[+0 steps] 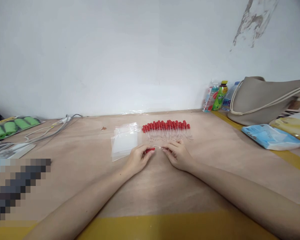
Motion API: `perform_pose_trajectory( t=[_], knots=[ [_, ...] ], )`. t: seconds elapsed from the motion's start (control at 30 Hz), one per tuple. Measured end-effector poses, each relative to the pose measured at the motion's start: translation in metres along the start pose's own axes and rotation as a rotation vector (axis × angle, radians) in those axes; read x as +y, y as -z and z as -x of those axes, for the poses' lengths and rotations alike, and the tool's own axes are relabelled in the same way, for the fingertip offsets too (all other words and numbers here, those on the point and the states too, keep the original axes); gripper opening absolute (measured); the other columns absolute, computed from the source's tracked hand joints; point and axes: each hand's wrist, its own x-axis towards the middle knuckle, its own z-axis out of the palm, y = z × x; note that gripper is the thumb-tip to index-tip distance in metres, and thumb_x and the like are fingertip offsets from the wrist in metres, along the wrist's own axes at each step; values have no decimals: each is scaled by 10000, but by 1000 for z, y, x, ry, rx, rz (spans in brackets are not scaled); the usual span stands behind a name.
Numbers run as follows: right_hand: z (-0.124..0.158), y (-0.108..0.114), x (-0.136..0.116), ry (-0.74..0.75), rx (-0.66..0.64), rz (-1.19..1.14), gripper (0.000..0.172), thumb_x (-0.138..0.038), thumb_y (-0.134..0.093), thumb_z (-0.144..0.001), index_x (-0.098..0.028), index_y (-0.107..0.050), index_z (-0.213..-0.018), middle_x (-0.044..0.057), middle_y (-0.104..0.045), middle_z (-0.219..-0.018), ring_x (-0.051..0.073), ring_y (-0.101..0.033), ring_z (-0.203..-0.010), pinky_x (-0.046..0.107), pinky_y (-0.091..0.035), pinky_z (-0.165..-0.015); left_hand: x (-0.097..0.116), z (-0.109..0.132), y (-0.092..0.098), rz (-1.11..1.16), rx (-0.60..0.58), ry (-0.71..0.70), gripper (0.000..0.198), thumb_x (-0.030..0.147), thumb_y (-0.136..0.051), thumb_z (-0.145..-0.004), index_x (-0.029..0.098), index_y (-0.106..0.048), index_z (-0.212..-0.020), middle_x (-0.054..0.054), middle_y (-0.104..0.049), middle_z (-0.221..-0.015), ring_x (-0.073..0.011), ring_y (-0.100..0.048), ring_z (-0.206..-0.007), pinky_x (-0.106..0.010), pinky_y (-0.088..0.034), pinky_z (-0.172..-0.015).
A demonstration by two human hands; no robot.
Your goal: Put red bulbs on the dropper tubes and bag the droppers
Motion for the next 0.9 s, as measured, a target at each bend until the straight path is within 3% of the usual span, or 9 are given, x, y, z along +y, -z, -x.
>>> perform_pose_trajectory(
  t=[0.23,0.47,0.7,0.9],
  knots=[
    [0,-1,0,30,-19,0,187,-221,-440,-850,-178,-600,-937,34,-641,-835,112,-534,-661,313,-269,-741,-6,0,1,54,19,63,202,307,-488,-846,168,-621,-907,-35,-661,-826,-138,-589,-698,-258,-473,-651],
    [1,-2,5,107,-61,-14,160,-233,-467,-851,-188,-612,-899,21,-639,-793,109,-534,-676,306,-258,-724,-6,2,0,78,29,24,177,287,-502,-843,174,-631,-885,-19,-666,-806,-133,-596,-709,-236,-459,-655],
    [0,3,11,149,-131,-43,168,-222,-484,-847,-220,-646,-889,8,-643,-782,104,-519,-636,309,-243,-703,-7,6,3,101,-92,-60,160,264,-493,-855,187,-628,-892,-8,-651,-823,-116,-584,-738,-216,-442,-684],
    [2,5,7,178,-103,49,206,-219,-458,-850,-209,-658,-899,24,-637,-760,108,-493,-624,308,-223,-686,-5,8,2,43,-171,-92,192,291,-471,-864,174,-622,-879,-19,-617,-769,-120,-557,-708,-226,-431,-656]
  ],
)
